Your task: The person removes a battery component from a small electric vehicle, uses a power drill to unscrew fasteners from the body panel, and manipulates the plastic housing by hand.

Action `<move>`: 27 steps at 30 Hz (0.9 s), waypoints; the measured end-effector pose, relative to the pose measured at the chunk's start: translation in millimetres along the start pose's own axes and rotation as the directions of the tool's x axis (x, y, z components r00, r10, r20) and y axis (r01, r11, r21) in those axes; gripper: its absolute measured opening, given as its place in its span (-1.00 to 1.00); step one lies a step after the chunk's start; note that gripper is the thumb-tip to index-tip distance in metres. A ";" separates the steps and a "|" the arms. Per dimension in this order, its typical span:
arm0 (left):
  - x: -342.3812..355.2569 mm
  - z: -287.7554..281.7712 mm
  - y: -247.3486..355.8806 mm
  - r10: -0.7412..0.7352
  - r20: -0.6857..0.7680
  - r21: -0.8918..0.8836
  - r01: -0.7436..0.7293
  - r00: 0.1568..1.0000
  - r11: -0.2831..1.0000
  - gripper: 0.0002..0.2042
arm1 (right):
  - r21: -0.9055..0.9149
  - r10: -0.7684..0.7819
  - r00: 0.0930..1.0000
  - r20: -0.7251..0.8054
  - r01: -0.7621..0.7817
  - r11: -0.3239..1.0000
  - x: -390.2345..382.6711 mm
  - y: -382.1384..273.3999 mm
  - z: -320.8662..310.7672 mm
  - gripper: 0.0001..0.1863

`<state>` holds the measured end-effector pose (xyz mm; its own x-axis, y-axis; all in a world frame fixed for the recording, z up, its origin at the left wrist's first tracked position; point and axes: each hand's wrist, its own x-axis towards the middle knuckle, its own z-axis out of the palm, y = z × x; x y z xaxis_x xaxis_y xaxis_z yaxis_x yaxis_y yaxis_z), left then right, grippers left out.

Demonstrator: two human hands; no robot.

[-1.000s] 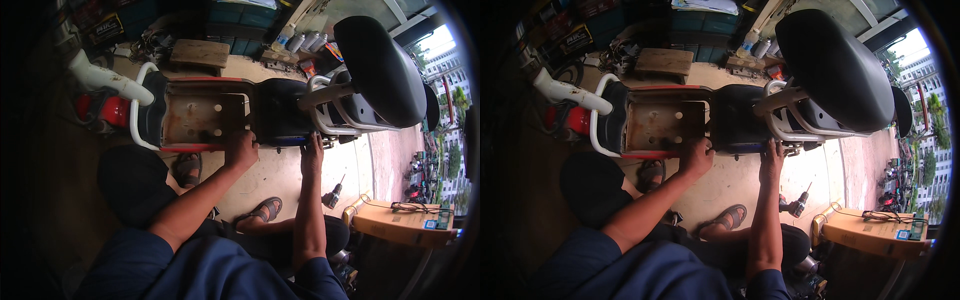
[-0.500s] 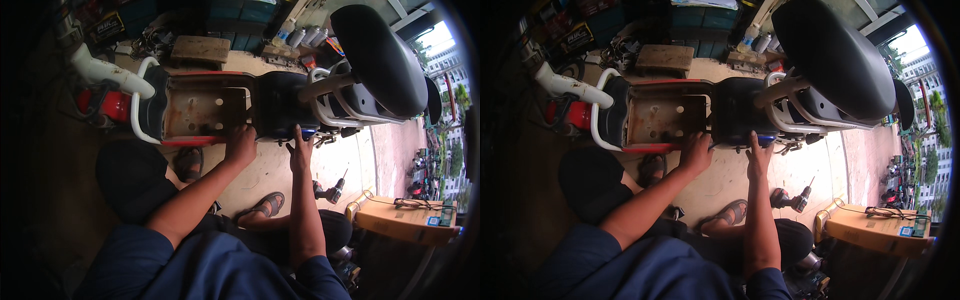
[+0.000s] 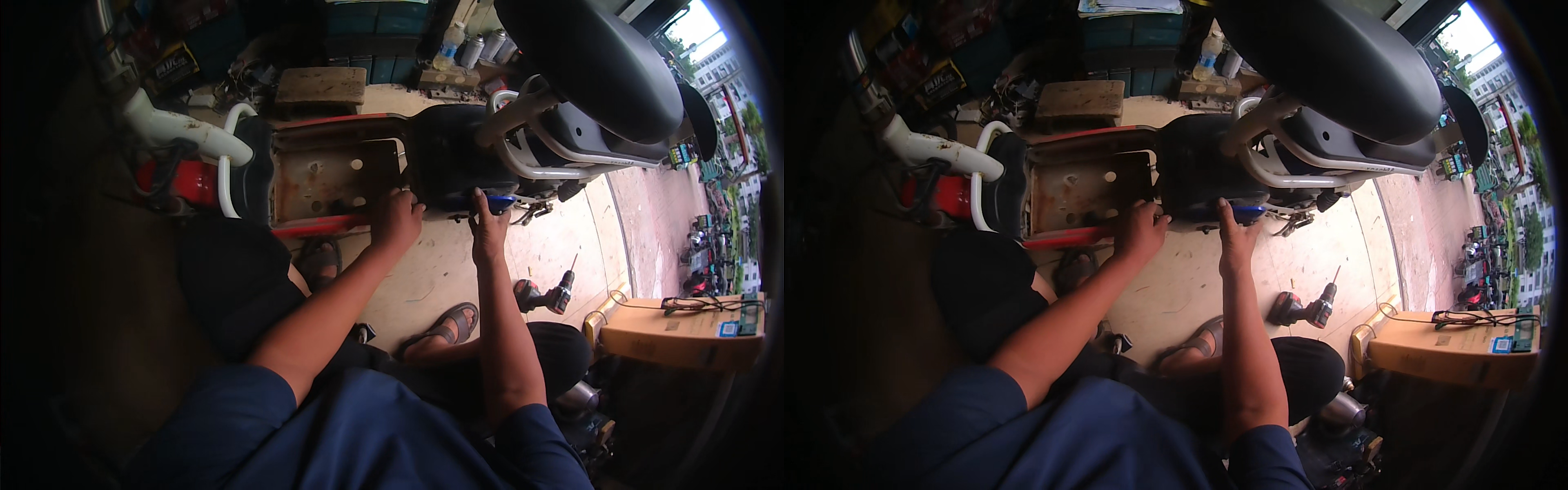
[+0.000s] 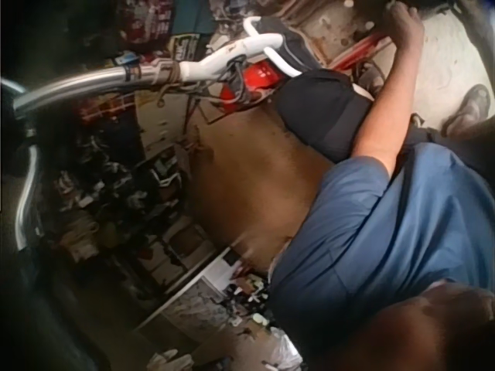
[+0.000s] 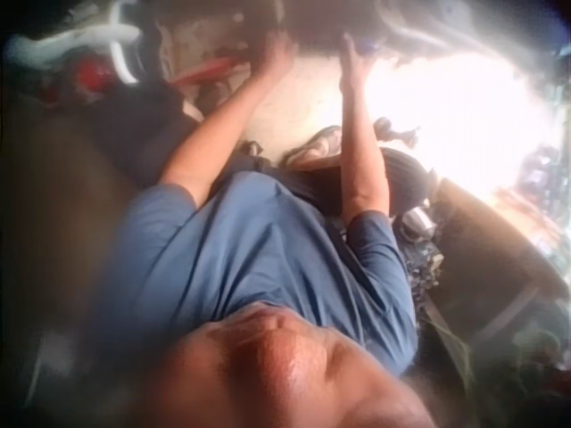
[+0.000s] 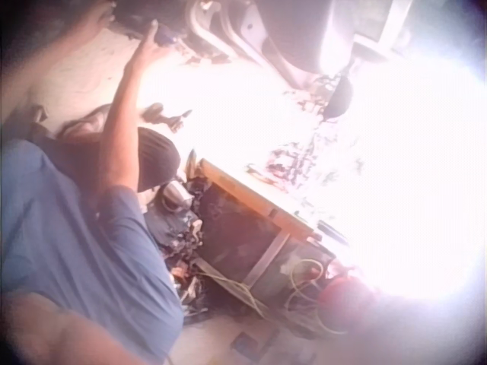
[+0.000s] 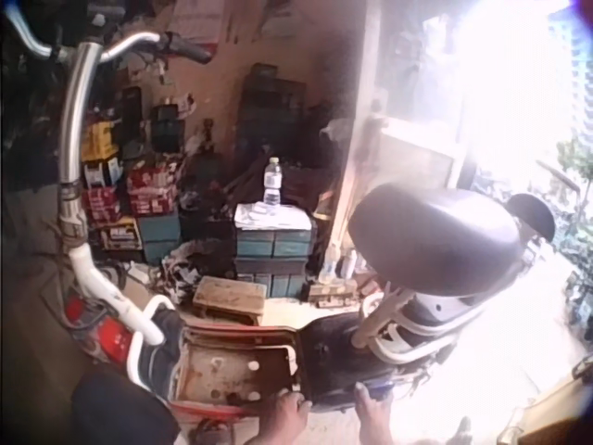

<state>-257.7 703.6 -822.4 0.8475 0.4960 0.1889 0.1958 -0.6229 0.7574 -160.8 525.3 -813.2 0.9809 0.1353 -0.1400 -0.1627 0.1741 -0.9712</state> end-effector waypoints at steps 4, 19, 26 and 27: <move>2.7 1.3 -7.9 0.015 0.003 -0.016 -0.015 1.000 1.000 -0.83 | 0.020 0.053 0.998 -0.033 -0.053 0.998 -5.2 -4.5 10.7 0.02; 35.6 15.6 -40.0 -0.228 0.239 -0.315 0.297 0.944 0.901 -0.89 | -0.033 -0.051 0.997 -0.052 0.050 0.998 -0.2 0.5 8.2 -0.05; 65.4 -6.3 5.6 -0.418 0.535 -0.264 0.615 0.734 0.743 -0.77 | -0.083 -0.093 0.984 -0.153 0.081 0.993 6.1 10.3 -1.4 -0.07; 67.5 -10.4 10.7 -0.482 0.533 -0.204 0.659 0.695 0.724 -0.72 | -0.073 -0.097 0.984 -0.151 0.086 0.994 3.9 7.5 3.2 -0.07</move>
<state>-203.5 736.6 -795.0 0.7577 0.3231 -0.5670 0.5994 -0.0010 0.8004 -158.5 530.2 -820.4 0.9969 -0.0307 -0.0729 -0.0690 0.1138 -0.9911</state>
